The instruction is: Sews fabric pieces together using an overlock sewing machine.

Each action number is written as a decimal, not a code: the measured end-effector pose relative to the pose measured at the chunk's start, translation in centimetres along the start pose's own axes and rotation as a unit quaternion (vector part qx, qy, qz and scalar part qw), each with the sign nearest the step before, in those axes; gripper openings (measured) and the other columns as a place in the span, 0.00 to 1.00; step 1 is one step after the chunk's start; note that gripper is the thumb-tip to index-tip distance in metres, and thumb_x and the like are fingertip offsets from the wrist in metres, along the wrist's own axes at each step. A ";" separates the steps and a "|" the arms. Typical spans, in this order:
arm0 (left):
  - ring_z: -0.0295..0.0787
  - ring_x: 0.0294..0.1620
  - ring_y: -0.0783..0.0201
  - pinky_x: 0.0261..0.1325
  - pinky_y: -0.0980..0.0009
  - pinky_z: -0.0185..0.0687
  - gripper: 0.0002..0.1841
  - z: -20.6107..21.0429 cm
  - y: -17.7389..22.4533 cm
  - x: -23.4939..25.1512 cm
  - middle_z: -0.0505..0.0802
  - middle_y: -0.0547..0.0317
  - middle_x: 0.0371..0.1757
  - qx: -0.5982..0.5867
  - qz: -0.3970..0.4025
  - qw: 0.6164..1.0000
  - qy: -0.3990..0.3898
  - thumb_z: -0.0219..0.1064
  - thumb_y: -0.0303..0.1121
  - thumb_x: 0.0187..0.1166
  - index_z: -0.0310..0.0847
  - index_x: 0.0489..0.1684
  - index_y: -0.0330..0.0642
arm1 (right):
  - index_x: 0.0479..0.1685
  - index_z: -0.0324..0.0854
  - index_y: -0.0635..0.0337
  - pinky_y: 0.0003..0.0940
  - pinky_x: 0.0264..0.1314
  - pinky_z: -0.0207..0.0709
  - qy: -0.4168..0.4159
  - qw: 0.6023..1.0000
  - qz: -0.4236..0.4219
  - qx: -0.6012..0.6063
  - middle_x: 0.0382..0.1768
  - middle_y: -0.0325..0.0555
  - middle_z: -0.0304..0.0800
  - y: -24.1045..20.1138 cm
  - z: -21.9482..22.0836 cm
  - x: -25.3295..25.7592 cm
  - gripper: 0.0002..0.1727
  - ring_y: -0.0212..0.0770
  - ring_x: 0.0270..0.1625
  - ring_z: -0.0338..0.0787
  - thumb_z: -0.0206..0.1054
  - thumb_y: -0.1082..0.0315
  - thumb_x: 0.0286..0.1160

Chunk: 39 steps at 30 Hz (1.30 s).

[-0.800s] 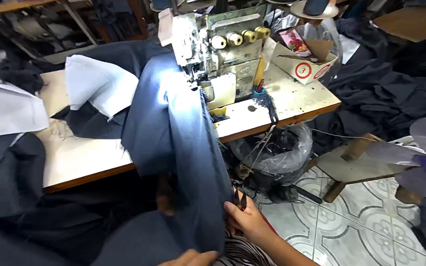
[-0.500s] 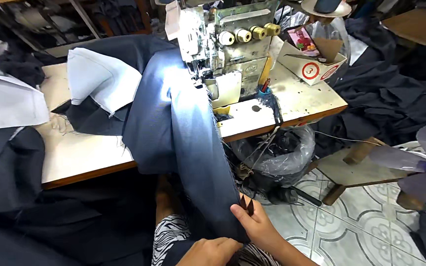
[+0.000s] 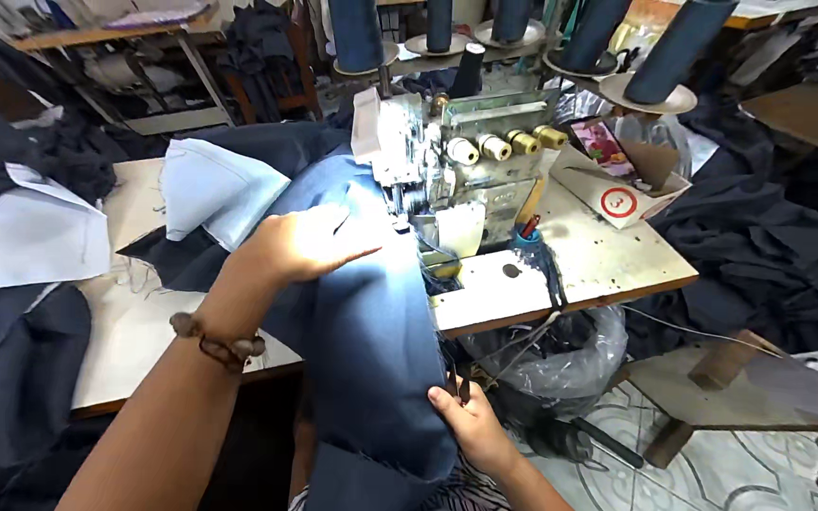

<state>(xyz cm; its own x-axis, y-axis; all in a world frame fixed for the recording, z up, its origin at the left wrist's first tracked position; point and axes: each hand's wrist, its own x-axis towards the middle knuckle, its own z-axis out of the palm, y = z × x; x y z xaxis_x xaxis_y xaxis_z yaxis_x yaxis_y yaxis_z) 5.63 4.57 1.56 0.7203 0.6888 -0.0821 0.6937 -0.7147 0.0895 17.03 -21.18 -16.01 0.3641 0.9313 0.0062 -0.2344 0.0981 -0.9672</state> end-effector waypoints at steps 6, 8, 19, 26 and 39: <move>0.47 0.95 0.39 0.90 0.44 0.50 0.71 -1.2 -0.8 5.6 0.46 0.33 0.95 0.031 -0.040 0.991 -0.120 0.73 0.74 0.60 0.33 0.96 0.33 | 0.36 0.82 0.54 0.19 0.36 0.82 0.012 0.999 -0.035 -0.022 0.24 0.25 0.86 -0.8 0.7 5.5 0.06 0.18 0.29 0.86 0.60 0.74 0.78; 0.45 0.94 0.35 0.89 0.40 0.50 0.68 -1.8 -0.9 7.0 0.42 0.30 0.95 0.008 -0.050 0.991 -0.127 0.73 0.68 0.68 0.29 0.95 0.31 | 0.46 0.78 0.60 0.18 0.44 0.84 0.019 0.998 -0.048 -0.025 0.30 0.27 0.87 -1.6 1.0 6.8 0.04 0.18 0.35 0.87 0.61 0.74 0.79; 0.75 0.76 0.31 0.76 0.28 0.60 0.29 1.2 0.1 6.3 0.80 0.36 0.77 -0.002 0.004 0.966 0.258 0.72 0.45 0.78 0.78 0.77 0.43 | 0.42 0.81 0.63 0.25 0.41 0.84 0.070 0.997 0.012 0.006 0.28 0.38 0.87 -4.3 2.7 11.7 0.04 0.28 0.33 0.88 0.62 0.73 0.85; 0.91 0.51 0.62 0.64 0.56 0.79 0.09 17.7 6.4 -10.5 0.96 0.63 0.45 -0.130 0.265 0.896 0.331 0.68 0.44 0.80 0.90 0.44 0.53 | 0.41 0.83 0.58 0.19 0.40 0.81 0.035 0.998 0.051 -0.013 0.29 0.26 0.86 0.7 1.2 1.5 0.05 0.18 0.32 0.84 0.63 0.76 0.72; 0.87 0.70 0.64 0.77 0.67 0.79 0.06 22.4 9.6 -19.4 0.94 0.59 0.62 -0.291 0.287 0.863 0.296 0.69 0.36 0.79 0.90 0.45 0.49 | 0.37 0.77 0.53 0.18 0.18 0.69 0.013 0.990 0.115 0.084 0.13 0.25 0.73 0.7 0.4 -8.7 0.11 0.20 0.13 0.70 0.51 0.68 0.87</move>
<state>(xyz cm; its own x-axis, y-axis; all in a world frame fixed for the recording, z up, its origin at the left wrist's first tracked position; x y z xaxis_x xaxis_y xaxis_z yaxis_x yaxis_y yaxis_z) -1.64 -18.35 -18.26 0.6975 0.3054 0.6482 -0.0209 -0.8956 0.4444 13.32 -29.11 -16.66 0.3067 0.9266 -0.2175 -0.4594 -0.0560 -0.8865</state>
